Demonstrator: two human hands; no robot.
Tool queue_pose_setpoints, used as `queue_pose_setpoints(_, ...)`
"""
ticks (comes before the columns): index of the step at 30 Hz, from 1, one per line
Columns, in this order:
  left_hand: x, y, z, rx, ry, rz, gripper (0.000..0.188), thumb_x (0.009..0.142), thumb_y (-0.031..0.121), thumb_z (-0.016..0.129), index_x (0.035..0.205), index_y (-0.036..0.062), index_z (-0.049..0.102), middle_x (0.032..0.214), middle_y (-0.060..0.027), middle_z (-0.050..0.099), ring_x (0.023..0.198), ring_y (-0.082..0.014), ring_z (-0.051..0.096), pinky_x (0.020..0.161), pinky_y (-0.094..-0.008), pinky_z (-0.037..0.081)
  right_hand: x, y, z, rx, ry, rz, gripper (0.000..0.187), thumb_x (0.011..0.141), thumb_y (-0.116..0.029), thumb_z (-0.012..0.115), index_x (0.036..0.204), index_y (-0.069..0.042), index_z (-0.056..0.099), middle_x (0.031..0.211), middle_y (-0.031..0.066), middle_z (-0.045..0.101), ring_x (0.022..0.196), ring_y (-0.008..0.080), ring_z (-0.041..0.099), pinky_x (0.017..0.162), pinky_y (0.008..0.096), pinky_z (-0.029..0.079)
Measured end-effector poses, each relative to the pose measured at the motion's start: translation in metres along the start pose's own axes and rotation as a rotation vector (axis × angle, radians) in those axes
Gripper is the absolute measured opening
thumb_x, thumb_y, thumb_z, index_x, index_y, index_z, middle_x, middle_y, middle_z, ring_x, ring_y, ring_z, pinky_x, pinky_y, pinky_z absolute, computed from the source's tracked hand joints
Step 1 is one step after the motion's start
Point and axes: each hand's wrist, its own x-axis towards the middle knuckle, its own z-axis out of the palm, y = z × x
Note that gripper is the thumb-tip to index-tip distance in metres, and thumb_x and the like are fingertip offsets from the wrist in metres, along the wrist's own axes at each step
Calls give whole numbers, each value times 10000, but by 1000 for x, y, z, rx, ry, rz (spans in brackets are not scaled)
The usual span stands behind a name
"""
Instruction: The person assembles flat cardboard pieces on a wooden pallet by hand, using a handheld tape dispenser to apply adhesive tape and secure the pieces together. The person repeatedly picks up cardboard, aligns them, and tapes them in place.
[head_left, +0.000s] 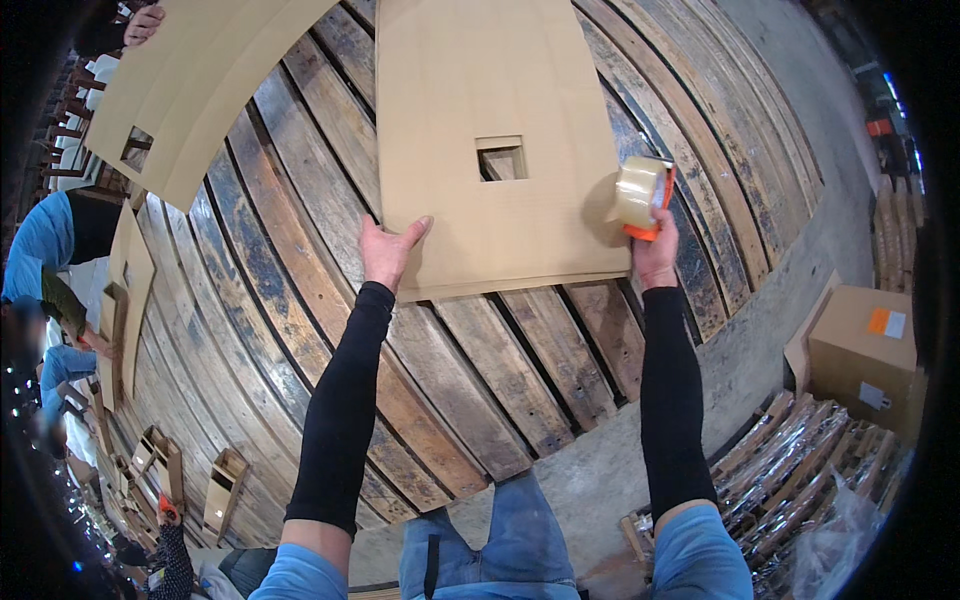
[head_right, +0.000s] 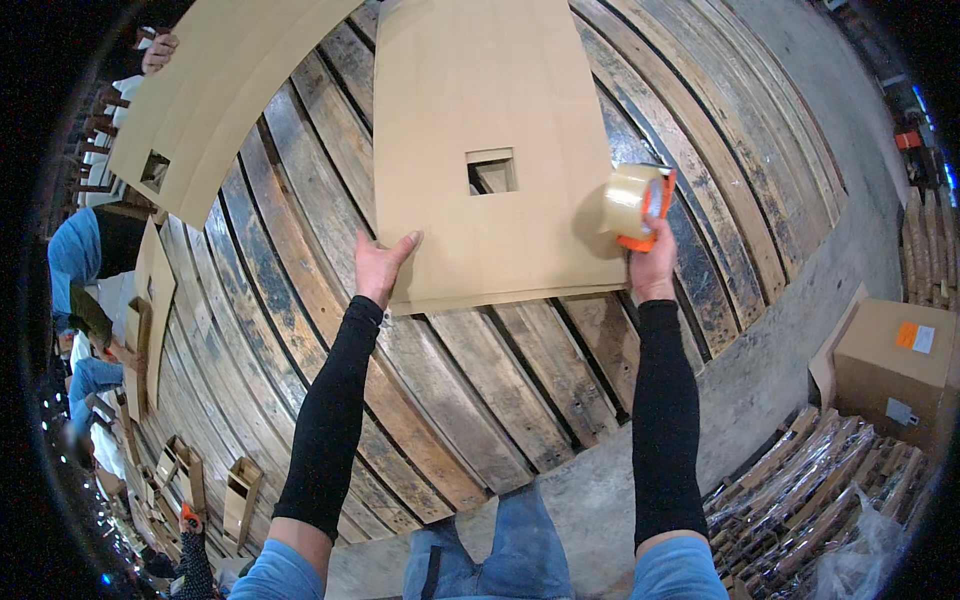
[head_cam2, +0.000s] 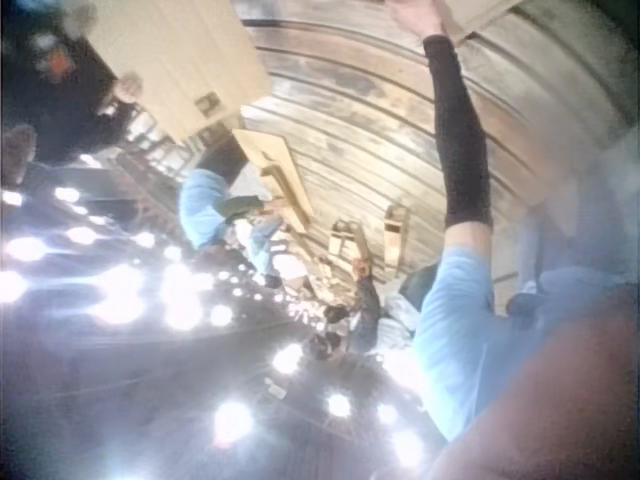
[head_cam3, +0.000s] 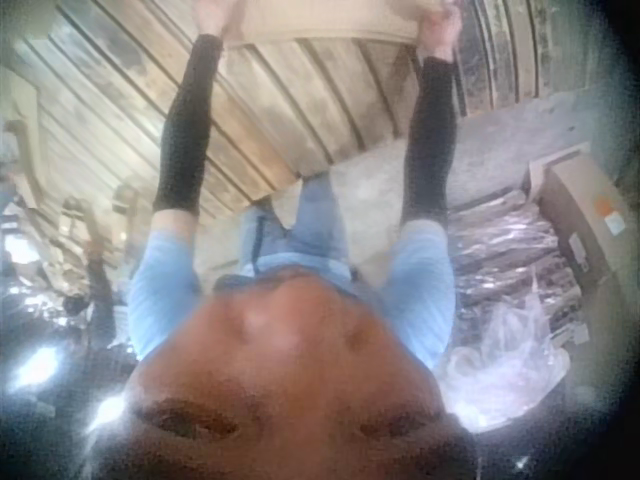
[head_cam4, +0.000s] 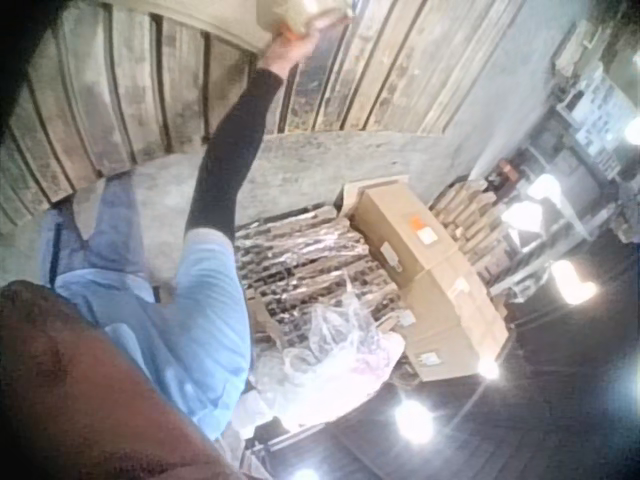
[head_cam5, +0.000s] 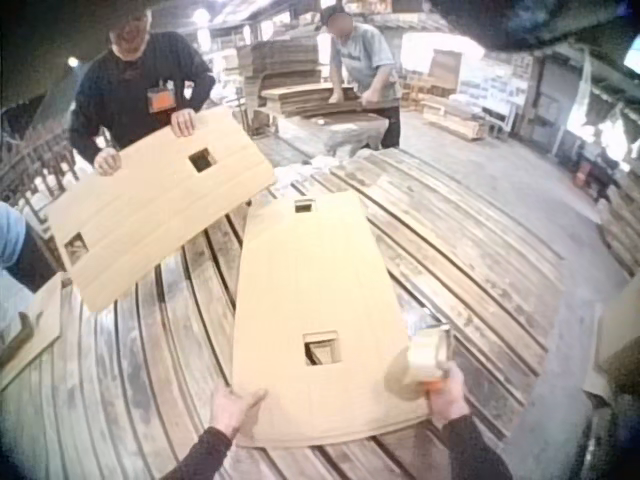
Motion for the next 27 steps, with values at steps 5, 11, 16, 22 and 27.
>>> queue_pose_setpoints(5, -22, 3, -31, -147, -154, -78, 792, 774, 314, 914, 1319, -109, 524, 1149, -210, 725, 1016, -259, 721, 907, -361, 578, -94, 40, 6, 79, 125, 9, 457, 965, -206, 535, 1398, -63, 543, 1315, 78, 668, 1171, 232, 658, 1013, 419, 511)
queue_pose_setpoints(11, -75, -44, -198, 76, -477, -199, 712, 767, 201, 919, 1344, -40, 577, 1187, -131, 731, 1048, -201, 713, 928, -355, 578, -358, 112, 19, 306, 246, 379, 620, 886, -308, 553, 1472, -112, 489, 1382, 67, 624, 1249, 250, 619, 1005, 452, 528)
queue_pose_setpoints(16, -82, -139, -349, 219, -630, -294, 812, 695, 93, 948, 1395, -13, 550, 1211, -93, 720, 1132, -193, 675, 1007, -386, 549, -534, 181, 47, 222, 212, 603, 645, 875, -110, 561, 1499, -13, 426, 1420, 114, 565, 1294, 233, 572, 1138, 421, 438)
queue_pose_setpoints(22, -122, -194, -377, 959, -190, 133, 920, 629, 201, 966, 1406, 3, 516, 1510, -228, 487, 1382, -382, 479, 1151, -453, 406, -458, 125, 31, -123, 79, 161, 669, 922, -129, 550, 1559, -41, 368, 1480, 107, 526, 1319, 242, 555, 1143, 416, 431)
queue_pose_setpoints(27, -271, -123, -286, 762, -244, 489, 876, 672, 444, 877, 1424, 109, 577, 1647, -264, 272, 1523, -458, 250, 1223, -580, 244, -315, 56, -129, -335, 436, -260, 485, 948, -234, 577, 1413, -104, 540, 1312, 96, 627, 1167, 251, 622, 949, 423, 528)
